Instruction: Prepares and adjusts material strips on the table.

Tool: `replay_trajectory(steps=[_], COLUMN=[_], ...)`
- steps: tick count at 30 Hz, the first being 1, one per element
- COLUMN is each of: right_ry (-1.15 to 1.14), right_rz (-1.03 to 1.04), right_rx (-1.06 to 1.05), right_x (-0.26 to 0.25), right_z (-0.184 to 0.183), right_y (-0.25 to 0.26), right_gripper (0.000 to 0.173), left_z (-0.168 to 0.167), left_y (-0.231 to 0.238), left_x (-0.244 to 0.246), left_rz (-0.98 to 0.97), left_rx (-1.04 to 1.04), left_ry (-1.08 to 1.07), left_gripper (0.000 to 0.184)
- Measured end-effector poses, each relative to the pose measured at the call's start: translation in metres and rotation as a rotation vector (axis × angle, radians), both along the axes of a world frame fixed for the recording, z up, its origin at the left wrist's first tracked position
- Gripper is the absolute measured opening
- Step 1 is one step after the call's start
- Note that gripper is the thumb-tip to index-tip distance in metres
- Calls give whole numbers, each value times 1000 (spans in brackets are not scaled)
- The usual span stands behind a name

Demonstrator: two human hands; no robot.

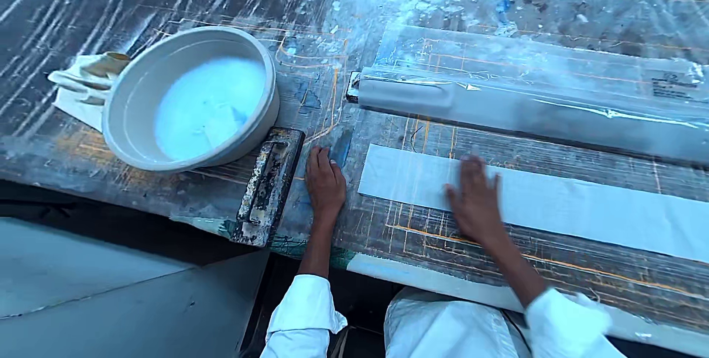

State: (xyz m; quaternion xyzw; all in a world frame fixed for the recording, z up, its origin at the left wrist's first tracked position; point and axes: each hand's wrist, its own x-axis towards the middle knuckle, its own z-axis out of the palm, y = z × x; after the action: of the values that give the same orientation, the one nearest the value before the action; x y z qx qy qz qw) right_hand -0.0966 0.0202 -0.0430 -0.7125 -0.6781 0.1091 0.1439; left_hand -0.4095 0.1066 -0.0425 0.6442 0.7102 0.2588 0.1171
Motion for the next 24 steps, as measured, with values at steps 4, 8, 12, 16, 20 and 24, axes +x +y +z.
replay_trajectory(steps=[4, 8, 12, 16, 20, 24], right_ry=[-13, -89, -121, -89, 43, 29], right_rz=[164, 104, 44, -5, 123, 188], right_rx=[-81, -113, -131, -132, -32, -82], right_x=[-75, -33, 14, 7, -70, -103], right_z=[-2, 2, 3, 14, 34, 14], right_y=[15, -19, -63, -51, 7, 40], right_gripper=[72, 65, 66, 69, 68, 69], left_z=[-3, -2, 0, 1, 3, 2], left_y=[0, -1, 0, 1, 2, 2], left_x=[-3, -3, -1, 1, 0, -1], left_rz=[-1, -1, 6, 9, -4, 0], left_rx=[12, 12, 3, -17, -32, -15], left_ry=[-6, -6, -4, 4, 8, 7], left_gripper=[42, 42, 42, 42, 43, 42])
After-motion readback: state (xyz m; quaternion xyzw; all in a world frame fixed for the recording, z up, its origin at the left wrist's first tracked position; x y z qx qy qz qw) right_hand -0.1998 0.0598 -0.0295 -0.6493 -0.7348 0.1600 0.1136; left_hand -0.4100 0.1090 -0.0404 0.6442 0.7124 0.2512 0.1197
